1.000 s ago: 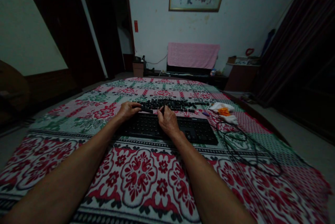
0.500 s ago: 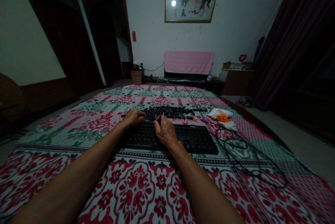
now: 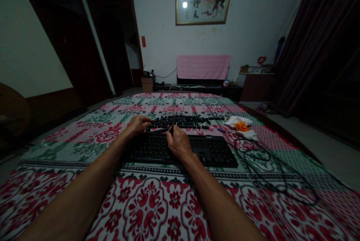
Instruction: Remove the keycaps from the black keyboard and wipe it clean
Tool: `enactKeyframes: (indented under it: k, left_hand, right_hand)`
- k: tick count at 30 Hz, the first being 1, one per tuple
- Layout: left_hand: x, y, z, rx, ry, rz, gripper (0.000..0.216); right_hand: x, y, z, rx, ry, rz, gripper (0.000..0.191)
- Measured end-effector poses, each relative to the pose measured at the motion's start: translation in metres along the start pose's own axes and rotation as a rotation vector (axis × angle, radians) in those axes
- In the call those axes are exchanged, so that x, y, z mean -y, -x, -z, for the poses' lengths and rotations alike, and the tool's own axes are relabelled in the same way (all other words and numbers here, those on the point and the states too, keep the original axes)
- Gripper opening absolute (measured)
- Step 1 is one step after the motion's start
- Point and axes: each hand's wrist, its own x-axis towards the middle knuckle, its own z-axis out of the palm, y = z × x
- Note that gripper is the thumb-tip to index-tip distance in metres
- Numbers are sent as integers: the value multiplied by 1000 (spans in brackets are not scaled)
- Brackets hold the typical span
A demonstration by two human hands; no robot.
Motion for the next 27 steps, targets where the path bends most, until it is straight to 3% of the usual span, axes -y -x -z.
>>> enactKeyframes:
  k: [6,12,18,27]
  left_hand:
    - [-18,-4,-12,128,-31,-119,23]
    - [-33,-21,-15,347,-217,-39,17]
    - [-37,-28,-20,396,-286,-107,15]
    - [-25,-48,-5,492,-297,-275,23]
  right_hand:
    - [-3,1,-1,-6,-11,12,10]
    - [-4,1,-1,-12,1,10,10]
    - [-5,0,-1,1,16,-3,9]
    - [-5,0,-2,-1,20,-14,8]
